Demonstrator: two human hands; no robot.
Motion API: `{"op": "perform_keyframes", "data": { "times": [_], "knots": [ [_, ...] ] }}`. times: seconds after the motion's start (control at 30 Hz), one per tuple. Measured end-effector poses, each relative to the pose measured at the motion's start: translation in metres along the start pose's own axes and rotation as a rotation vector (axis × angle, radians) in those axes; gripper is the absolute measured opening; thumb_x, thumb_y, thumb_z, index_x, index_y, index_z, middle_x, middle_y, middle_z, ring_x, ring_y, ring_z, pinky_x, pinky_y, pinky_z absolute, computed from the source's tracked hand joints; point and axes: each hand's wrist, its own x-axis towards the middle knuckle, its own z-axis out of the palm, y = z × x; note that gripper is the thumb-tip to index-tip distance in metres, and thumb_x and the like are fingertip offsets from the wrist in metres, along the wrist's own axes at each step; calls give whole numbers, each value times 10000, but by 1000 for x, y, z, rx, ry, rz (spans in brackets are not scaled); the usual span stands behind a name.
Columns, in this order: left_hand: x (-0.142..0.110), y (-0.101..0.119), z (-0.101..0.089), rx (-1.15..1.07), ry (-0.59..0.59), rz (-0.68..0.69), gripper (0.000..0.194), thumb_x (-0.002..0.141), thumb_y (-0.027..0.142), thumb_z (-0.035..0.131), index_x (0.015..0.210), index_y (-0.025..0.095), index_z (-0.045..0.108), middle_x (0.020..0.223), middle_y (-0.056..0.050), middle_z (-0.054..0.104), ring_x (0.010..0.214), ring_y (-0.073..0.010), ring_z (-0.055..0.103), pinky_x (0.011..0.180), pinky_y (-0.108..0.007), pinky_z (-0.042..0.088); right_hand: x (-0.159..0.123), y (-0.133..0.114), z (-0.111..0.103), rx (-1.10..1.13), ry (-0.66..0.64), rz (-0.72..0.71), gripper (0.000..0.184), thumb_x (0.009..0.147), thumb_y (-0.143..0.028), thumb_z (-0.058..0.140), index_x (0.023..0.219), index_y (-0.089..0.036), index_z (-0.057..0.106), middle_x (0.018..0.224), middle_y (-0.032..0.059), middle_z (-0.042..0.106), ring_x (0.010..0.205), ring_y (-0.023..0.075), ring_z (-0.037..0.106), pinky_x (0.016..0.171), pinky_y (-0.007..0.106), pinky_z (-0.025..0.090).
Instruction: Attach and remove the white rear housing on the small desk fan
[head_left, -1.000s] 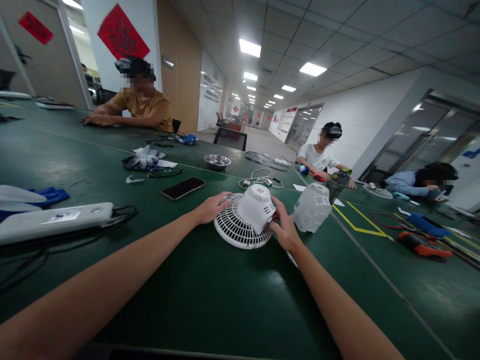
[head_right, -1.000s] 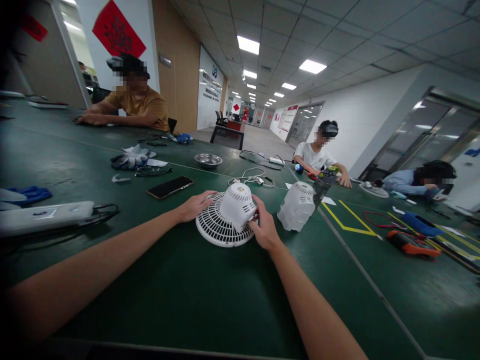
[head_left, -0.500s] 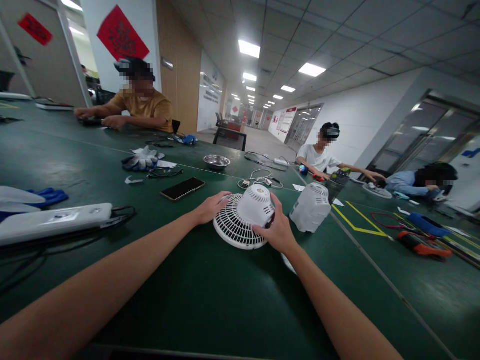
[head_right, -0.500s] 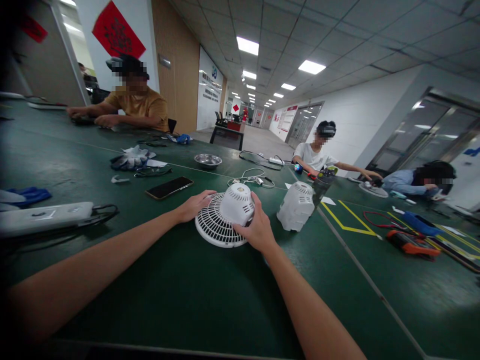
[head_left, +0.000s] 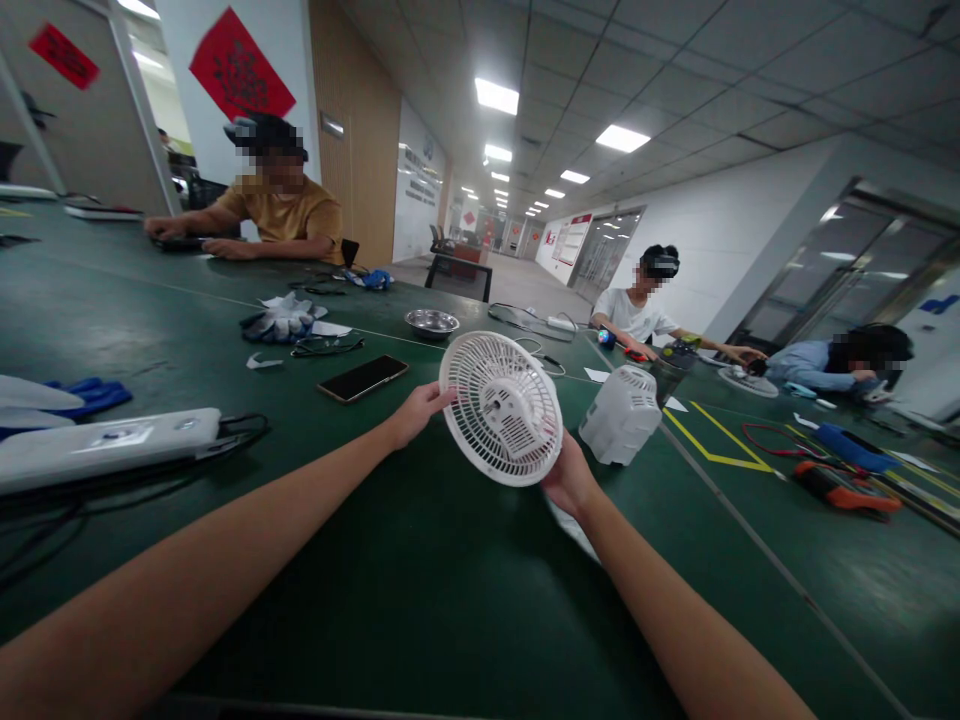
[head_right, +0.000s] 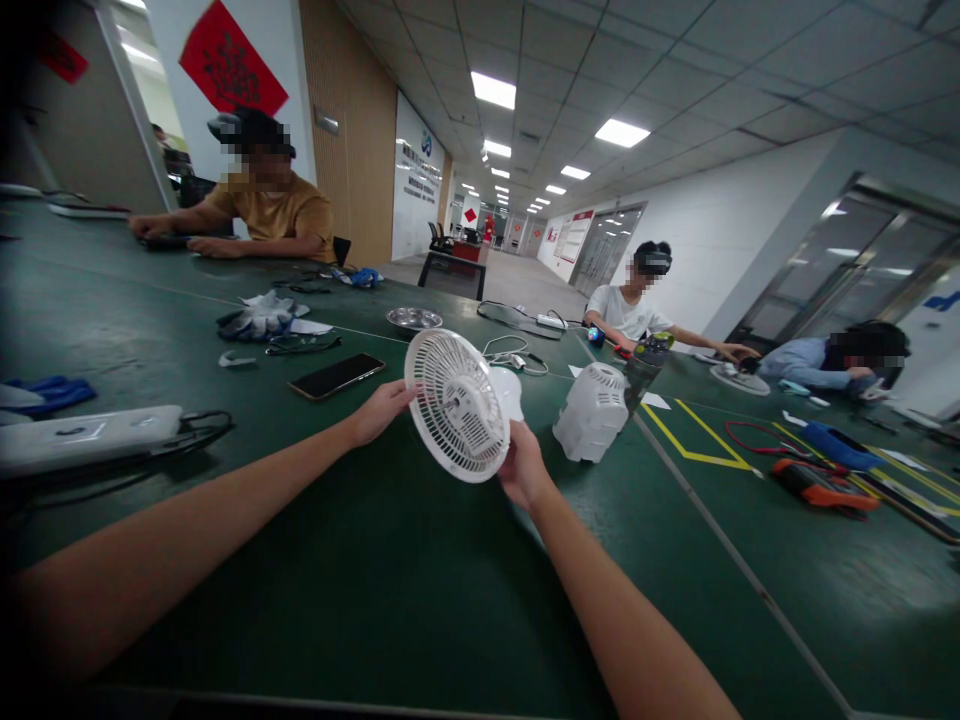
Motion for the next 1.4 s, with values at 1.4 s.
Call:
{"op": "perform_keyframes", "data": {
  "times": [1.4],
  "knots": [
    [-1, 16, 8, 166, 140, -237, 216, 755, 332, 820, 839, 140, 769, 817, -97, 772, 761, -253, 726, 774, -426, 592, 22, -53, -73, -1383, 975, -800, 690, 736, -315, 650, 1397, -217, 475, 1489, 180, 376, 1415, 382, 348, 1135, 584, 302]
  ]
}}
